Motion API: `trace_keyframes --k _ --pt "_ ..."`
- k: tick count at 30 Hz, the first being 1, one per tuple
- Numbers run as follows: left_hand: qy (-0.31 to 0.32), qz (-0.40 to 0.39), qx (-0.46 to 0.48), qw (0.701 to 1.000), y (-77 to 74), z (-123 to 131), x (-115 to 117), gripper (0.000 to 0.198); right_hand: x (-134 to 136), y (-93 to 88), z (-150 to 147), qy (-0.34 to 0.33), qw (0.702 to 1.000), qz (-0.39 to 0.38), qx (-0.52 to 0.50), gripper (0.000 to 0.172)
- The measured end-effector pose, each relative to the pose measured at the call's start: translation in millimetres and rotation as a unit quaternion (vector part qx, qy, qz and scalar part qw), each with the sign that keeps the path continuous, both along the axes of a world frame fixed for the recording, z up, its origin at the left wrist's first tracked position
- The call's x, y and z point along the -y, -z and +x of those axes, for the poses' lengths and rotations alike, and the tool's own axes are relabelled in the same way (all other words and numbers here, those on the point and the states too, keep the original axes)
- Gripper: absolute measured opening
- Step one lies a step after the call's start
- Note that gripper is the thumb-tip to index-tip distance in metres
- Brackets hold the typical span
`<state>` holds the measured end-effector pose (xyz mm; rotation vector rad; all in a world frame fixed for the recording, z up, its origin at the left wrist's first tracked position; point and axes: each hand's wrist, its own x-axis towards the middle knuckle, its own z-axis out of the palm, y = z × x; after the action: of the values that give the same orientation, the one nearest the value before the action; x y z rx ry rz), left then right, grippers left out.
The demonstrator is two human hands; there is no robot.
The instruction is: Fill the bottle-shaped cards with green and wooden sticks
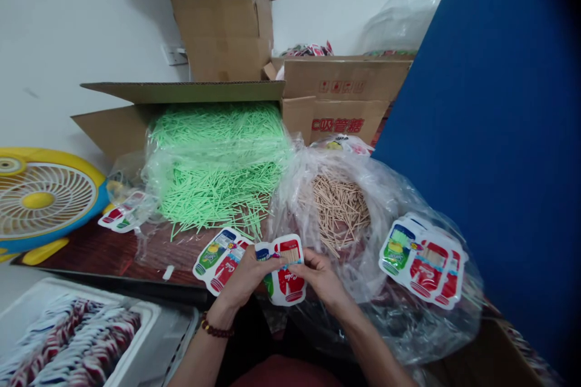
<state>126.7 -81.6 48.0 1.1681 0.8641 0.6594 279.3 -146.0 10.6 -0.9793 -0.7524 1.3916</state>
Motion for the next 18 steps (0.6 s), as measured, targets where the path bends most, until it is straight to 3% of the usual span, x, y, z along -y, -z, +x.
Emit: trace_keyframes --k 8,12,15,18 --pt "-0.005 0.013 -0.007 1.0 4.9 -0.3 0.9 0.021 2.1 7.3 -5.0 0.058 0.998 0.009 0.033 0.026" --pt "-0.027 0.017 0.012 0.999 8.1 0.3 1.7 0.017 3.6 3.6 -2.3 0.043 0.996 0.006 0.072 0.021" --pt "-0.032 0.005 -0.008 0.999 9.0 -4.2 0.8 0.018 2.7 3.6 14.4 0.036 0.986 0.009 0.162 0.019" --pt "-0.055 -0.032 -0.025 0.998 6.3 -8.5 0.8 0.021 -2.0 4.5 50.0 0.097 0.96 0.016 0.261 0.02"
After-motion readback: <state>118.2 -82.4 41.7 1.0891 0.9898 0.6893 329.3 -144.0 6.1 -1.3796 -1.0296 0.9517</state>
